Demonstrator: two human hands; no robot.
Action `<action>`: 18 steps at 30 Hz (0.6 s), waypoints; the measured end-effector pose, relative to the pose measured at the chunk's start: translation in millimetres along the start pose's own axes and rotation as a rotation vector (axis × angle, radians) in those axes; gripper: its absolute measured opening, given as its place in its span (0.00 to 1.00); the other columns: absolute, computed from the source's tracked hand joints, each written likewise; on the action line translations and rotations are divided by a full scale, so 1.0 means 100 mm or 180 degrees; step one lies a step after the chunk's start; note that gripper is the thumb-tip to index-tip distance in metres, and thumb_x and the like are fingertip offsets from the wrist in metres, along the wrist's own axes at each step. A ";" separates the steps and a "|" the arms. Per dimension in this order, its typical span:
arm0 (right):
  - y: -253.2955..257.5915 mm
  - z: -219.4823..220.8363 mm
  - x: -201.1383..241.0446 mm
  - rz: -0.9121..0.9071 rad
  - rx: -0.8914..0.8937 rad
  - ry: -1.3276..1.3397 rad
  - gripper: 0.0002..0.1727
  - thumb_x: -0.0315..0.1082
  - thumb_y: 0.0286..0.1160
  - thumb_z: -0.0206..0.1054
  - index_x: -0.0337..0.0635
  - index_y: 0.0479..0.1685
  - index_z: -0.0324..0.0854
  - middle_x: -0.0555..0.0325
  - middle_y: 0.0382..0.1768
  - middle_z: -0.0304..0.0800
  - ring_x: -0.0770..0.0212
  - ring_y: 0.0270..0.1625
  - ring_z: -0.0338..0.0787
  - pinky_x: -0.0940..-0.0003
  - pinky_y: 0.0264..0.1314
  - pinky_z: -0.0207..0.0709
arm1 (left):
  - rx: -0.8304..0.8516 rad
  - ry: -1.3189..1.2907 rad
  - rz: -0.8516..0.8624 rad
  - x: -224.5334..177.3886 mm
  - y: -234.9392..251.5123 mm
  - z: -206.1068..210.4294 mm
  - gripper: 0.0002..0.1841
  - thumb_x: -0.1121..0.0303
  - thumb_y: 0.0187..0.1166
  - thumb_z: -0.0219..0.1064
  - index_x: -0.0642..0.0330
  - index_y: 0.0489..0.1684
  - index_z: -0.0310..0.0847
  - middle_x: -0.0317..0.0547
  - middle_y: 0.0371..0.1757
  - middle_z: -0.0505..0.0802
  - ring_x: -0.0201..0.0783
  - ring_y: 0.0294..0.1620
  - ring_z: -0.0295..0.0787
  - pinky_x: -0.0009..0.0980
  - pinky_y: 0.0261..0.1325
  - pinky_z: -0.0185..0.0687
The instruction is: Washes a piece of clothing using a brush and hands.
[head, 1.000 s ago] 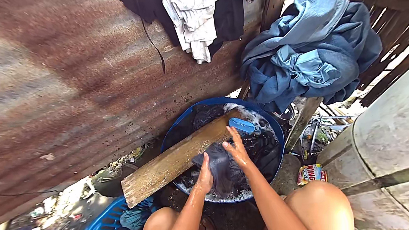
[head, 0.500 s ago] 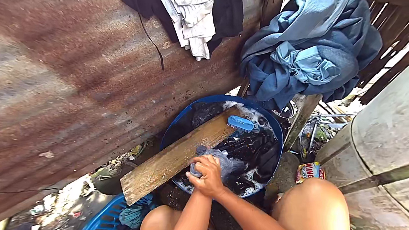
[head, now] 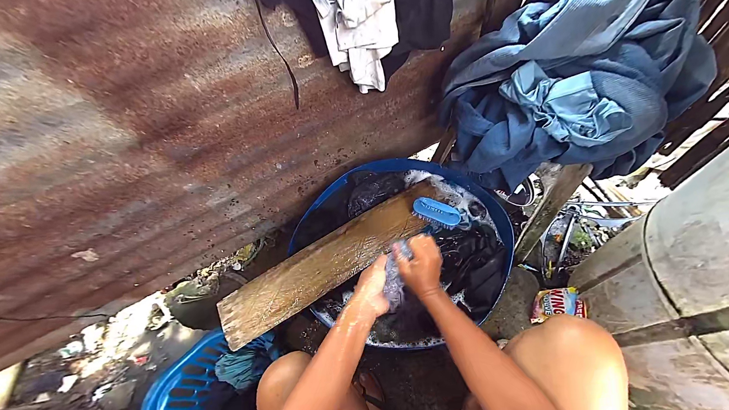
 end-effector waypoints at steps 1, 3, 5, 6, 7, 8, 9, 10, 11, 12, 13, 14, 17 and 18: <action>0.12 -0.06 -0.23 0.0391 0.0163 -0.0101 0.21 0.44 0.79 0.68 0.29 0.45 0.90 0.25 0.57 0.87 0.26 0.65 0.84 0.28 0.66 0.74 | 0.0227 -0.0086 0.0114 -0.14 -0.06 -0.05 0.21 0.54 0.95 0.42 0.59 0.57 0.77 0.46 0.43 0.89 0.39 0.44 0.88 0.39 0.49 0.86; 0.28 -0.18 -0.44 0.1050 0.0224 0.0076 0.21 0.46 0.86 0.63 0.41 0.66 0.88 0.25 0.77 0.73 0.22 0.78 0.70 0.23 0.73 0.61 | 0.0280 -0.0596 0.0762 -0.36 -0.01 -0.28 0.29 0.44 0.93 0.36 0.55 0.58 0.79 0.43 0.49 0.93 0.36 0.51 0.92 0.38 0.55 0.90; 0.24 -0.20 -0.32 0.1177 0.0263 0.0439 0.27 0.48 0.89 0.58 0.47 0.81 0.78 0.29 0.87 0.60 0.24 0.86 0.61 0.24 0.80 0.58 | -0.0051 -0.0777 0.1072 -0.14 0.31 -0.55 0.41 0.30 0.86 0.28 0.50 0.80 0.69 0.45 0.72 0.86 0.41 0.73 0.82 0.48 0.73 0.79; 0.22 -0.16 -0.19 0.1060 0.0343 0.0754 0.31 0.50 0.88 0.58 0.45 0.85 0.72 0.32 0.91 0.55 0.27 0.90 0.56 0.27 0.86 0.55 | -0.0280 -0.0479 0.0965 0.07 0.43 -0.57 0.43 0.29 0.86 0.26 0.49 0.88 0.61 0.47 0.82 0.79 0.44 0.82 0.74 0.52 0.80 0.72; 0.17 -0.10 -0.07 0.0879 0.0446 0.1079 0.35 0.52 0.86 0.58 0.42 0.88 0.68 0.34 0.93 0.50 0.30 0.93 0.52 0.29 0.90 0.50 | -0.0315 -0.0043 0.0793 0.23 0.43 -0.52 0.43 0.32 0.88 0.26 0.53 0.93 0.53 0.52 0.88 0.70 0.47 0.88 0.65 0.55 0.85 0.64; 0.10 -0.03 0.02 0.0703 0.0525 0.1321 0.40 0.56 0.82 0.58 0.40 0.89 0.65 0.35 0.94 0.47 0.32 0.95 0.47 0.31 0.93 0.44 | -0.0160 0.0254 0.0619 0.29 0.35 -0.42 0.42 0.35 0.90 0.25 0.58 0.93 0.50 0.55 0.90 0.66 0.48 0.89 0.62 0.53 0.87 0.60; 0.03 0.05 0.03 0.0574 0.0530 0.1432 0.45 0.60 0.77 0.59 0.37 0.89 0.65 0.35 0.94 0.48 0.33 0.96 0.45 0.32 0.94 0.39 | -0.0015 0.0335 0.0579 0.25 0.21 -0.31 0.42 0.38 0.91 0.23 0.62 0.88 0.58 0.56 0.82 0.76 0.45 0.82 0.72 0.48 0.81 0.68; -0.05 0.12 -0.02 0.0511 0.0528 0.1413 0.50 0.63 0.72 0.62 0.35 0.88 0.65 0.33 0.93 0.50 0.32 0.96 0.45 0.31 0.94 0.35 | 0.0181 0.0205 0.0733 0.11 0.04 -0.21 0.42 0.40 0.91 0.20 0.66 0.75 0.70 0.54 0.65 0.87 0.41 0.66 0.84 0.42 0.70 0.79; -0.13 0.17 -0.12 0.0519 0.0596 0.1280 0.52 0.64 0.69 0.66 0.34 0.88 0.64 0.32 0.93 0.50 0.31 0.96 0.45 0.29 0.93 0.31 | 0.0523 -0.0032 0.0992 -0.08 -0.13 -0.15 0.45 0.39 0.89 0.17 0.65 0.63 0.77 0.49 0.54 0.92 0.38 0.57 0.89 0.38 0.64 0.84; -0.19 0.20 -0.24 0.0560 0.0744 0.1018 0.53 0.62 0.68 0.69 0.35 0.90 0.62 0.32 0.93 0.49 0.29 0.96 0.43 0.26 0.92 0.28 | 0.0891 -0.0326 0.1259 -0.30 -0.27 -0.17 0.48 0.34 0.87 0.17 0.62 0.59 0.81 0.45 0.53 0.94 0.37 0.57 0.91 0.38 0.64 0.85; -0.21 0.19 -0.36 0.0587 0.0854 0.0692 0.50 0.59 0.69 0.72 0.39 0.90 0.64 0.32 0.93 0.51 0.28 0.95 0.44 0.23 0.91 0.29 | 0.1166 -0.0648 0.1494 -0.53 -0.37 -0.23 0.49 0.29 0.84 0.21 0.58 0.59 0.85 0.43 0.56 0.95 0.38 0.61 0.91 0.40 0.68 0.85; -0.18 0.17 -0.42 0.0677 0.0887 0.0562 0.41 0.52 0.72 0.74 0.44 0.86 0.72 0.32 0.92 0.54 0.27 0.95 0.45 0.20 0.89 0.29 | 0.1313 -0.0953 0.1676 -0.74 -0.41 -0.31 0.48 0.26 0.82 0.25 0.54 0.63 0.85 0.42 0.61 0.94 0.40 0.66 0.89 0.43 0.72 0.83; -0.06 0.02 -0.29 0.1574 0.0166 0.1899 0.14 0.22 0.79 0.64 0.26 0.59 0.87 0.37 0.82 0.73 0.46 0.89 0.65 0.51 0.92 0.55 | 0.0884 -0.1151 0.1836 -0.87 -0.17 -0.56 0.45 0.23 0.79 0.27 0.43 0.83 0.67 0.38 0.77 0.83 0.40 0.80 0.76 0.49 0.80 0.73; -0.04 -0.01 -0.09 0.1652 -0.0073 0.2531 0.17 0.20 0.80 0.60 0.23 0.65 0.82 0.37 0.78 0.78 0.54 0.81 0.75 0.59 0.83 0.68 | 0.0532 -0.1073 0.1669 -0.73 0.03 -0.58 0.43 0.24 0.80 0.27 0.41 0.83 0.65 0.37 0.76 0.83 0.39 0.78 0.77 0.50 0.78 0.75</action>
Point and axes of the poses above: each hand's wrist, its own y-axis towards the middle knuckle, its own z-axis out of the palm, x = y × z, the point moved 4 cm from there along y, towards the middle knuckle
